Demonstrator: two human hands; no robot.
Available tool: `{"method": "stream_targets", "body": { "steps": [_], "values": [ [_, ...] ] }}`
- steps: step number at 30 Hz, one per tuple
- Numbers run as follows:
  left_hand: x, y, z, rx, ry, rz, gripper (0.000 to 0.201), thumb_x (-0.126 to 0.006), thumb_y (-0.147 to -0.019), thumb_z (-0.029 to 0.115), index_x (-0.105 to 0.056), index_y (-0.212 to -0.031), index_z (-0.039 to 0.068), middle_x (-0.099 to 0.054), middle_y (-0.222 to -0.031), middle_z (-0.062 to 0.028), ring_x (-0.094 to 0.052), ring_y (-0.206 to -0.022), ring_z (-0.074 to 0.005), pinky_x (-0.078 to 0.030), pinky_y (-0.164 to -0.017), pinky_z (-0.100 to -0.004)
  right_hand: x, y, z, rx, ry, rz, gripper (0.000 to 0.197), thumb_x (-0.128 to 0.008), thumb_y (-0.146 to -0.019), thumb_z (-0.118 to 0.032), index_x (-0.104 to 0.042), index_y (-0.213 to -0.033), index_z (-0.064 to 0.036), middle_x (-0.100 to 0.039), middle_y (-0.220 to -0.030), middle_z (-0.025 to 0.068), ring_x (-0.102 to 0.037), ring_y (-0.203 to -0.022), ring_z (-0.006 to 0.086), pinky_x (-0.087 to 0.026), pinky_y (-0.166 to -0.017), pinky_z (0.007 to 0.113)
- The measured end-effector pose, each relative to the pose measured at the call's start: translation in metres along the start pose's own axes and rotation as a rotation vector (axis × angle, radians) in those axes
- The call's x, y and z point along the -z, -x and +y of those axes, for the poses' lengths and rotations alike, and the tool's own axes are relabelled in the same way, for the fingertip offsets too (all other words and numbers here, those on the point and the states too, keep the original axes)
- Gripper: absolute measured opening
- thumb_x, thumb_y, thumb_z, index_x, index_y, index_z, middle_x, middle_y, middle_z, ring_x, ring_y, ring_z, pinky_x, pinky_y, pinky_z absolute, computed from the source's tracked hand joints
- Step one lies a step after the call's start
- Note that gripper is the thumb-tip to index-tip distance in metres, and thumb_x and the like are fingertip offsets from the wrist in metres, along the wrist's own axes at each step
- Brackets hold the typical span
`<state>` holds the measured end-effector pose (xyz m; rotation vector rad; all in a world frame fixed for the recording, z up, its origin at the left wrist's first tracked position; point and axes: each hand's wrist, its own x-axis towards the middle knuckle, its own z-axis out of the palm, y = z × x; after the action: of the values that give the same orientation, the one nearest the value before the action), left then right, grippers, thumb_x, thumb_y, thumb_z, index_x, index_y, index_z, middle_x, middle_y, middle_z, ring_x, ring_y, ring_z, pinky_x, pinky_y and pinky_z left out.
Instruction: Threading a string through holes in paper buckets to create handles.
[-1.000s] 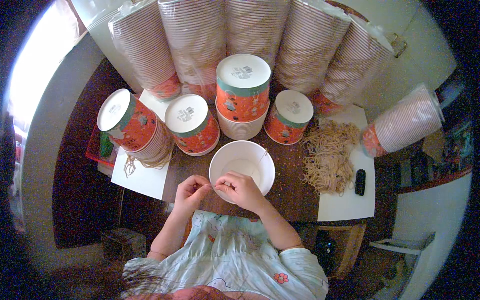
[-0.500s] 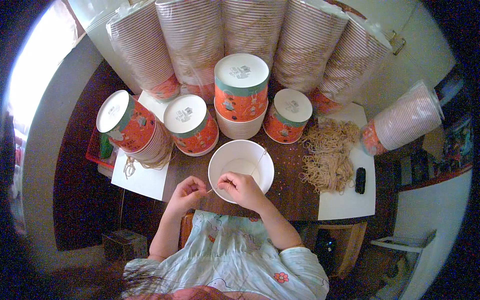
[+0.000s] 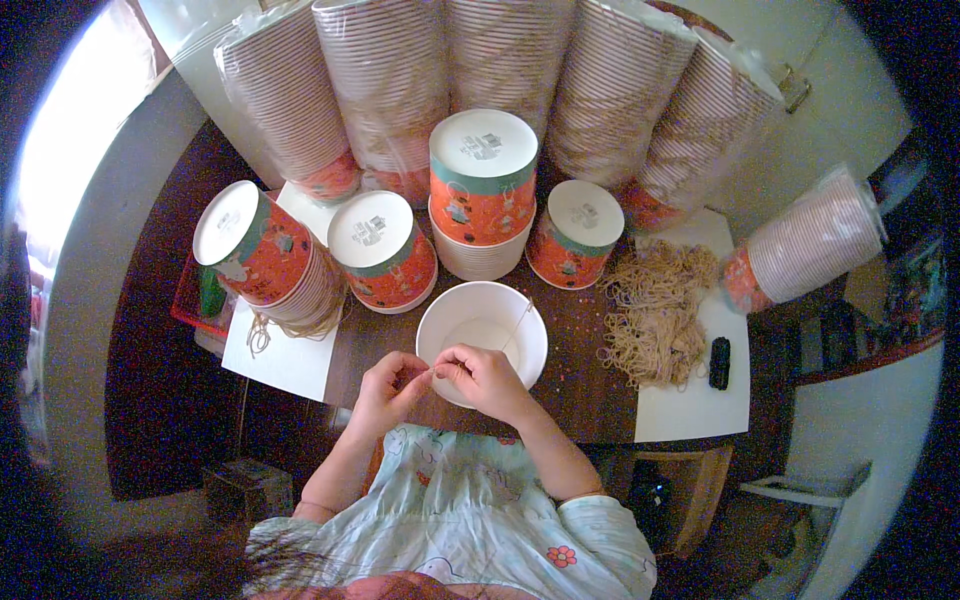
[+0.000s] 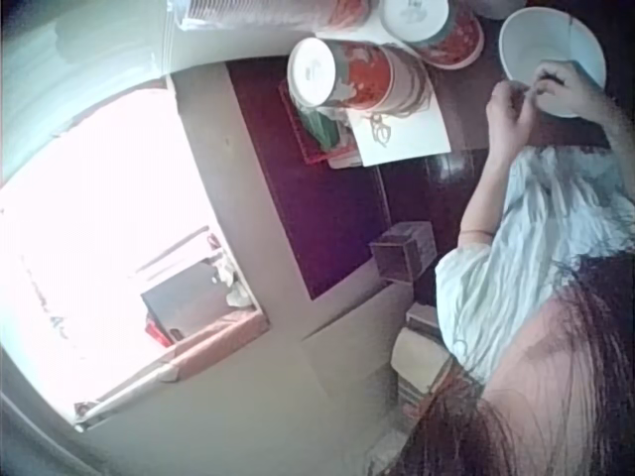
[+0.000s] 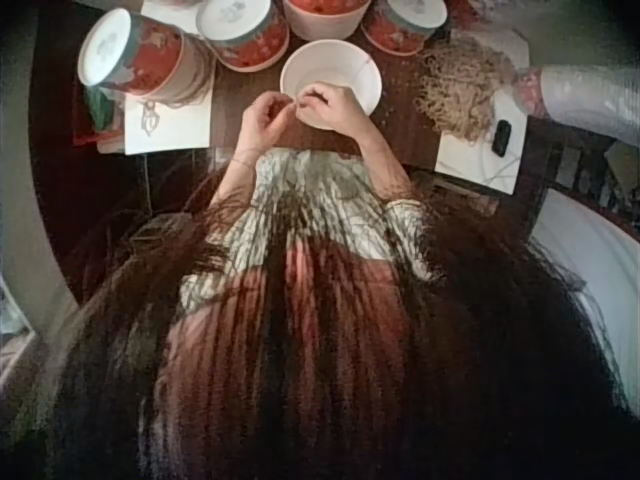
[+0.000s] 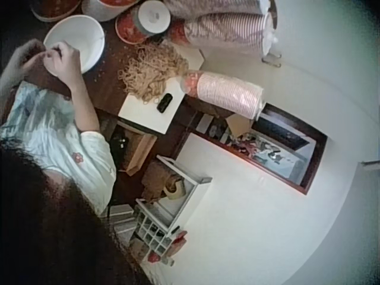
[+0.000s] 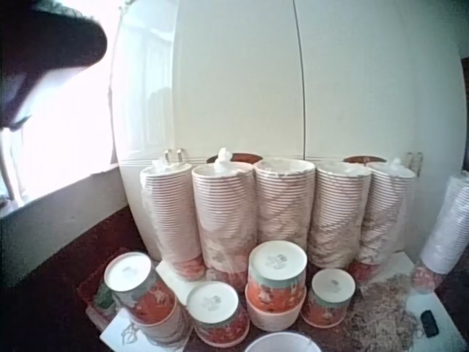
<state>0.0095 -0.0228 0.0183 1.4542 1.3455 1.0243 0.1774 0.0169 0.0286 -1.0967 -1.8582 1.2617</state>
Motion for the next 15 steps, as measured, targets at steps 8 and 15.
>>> {"method": "stream_targets", "body": {
  "steps": [8,15],
  "values": [
    [-0.005,0.001,-0.001,0.021,0.017,-0.001,0.009,-0.061,-0.078,0.006,-0.056,-0.082,0.0,-0.057,-0.068,-0.0016,-0.05,-0.061,-0.0048,-0.041,-0.054,-0.0187,-0.001,0.0,0.002,0.001,-0.028,-0.008,0.011,-0.058,-0.079,-0.011,-0.059,-0.082,-0.0011,-0.062,-0.073,0.0093,-0.061,-0.067,0.0181,-0.046,-0.061,0.029],
    [-0.006,0.001,-0.009,0.069,0.151,0.02,0.005,-0.058,-0.08,0.004,-0.055,-0.082,0.001,-0.055,-0.07,0.0006,-0.049,-0.063,-0.0039,-0.041,-0.056,-0.0181,-0.002,0.0,0.002,0.004,-0.016,0.011,0.011,-0.057,-0.08,-0.012,-0.058,-0.083,-0.0007,-0.062,-0.073,0.01,-0.061,-0.067,0.0179,-0.046,-0.06,0.029]
  ]
}}
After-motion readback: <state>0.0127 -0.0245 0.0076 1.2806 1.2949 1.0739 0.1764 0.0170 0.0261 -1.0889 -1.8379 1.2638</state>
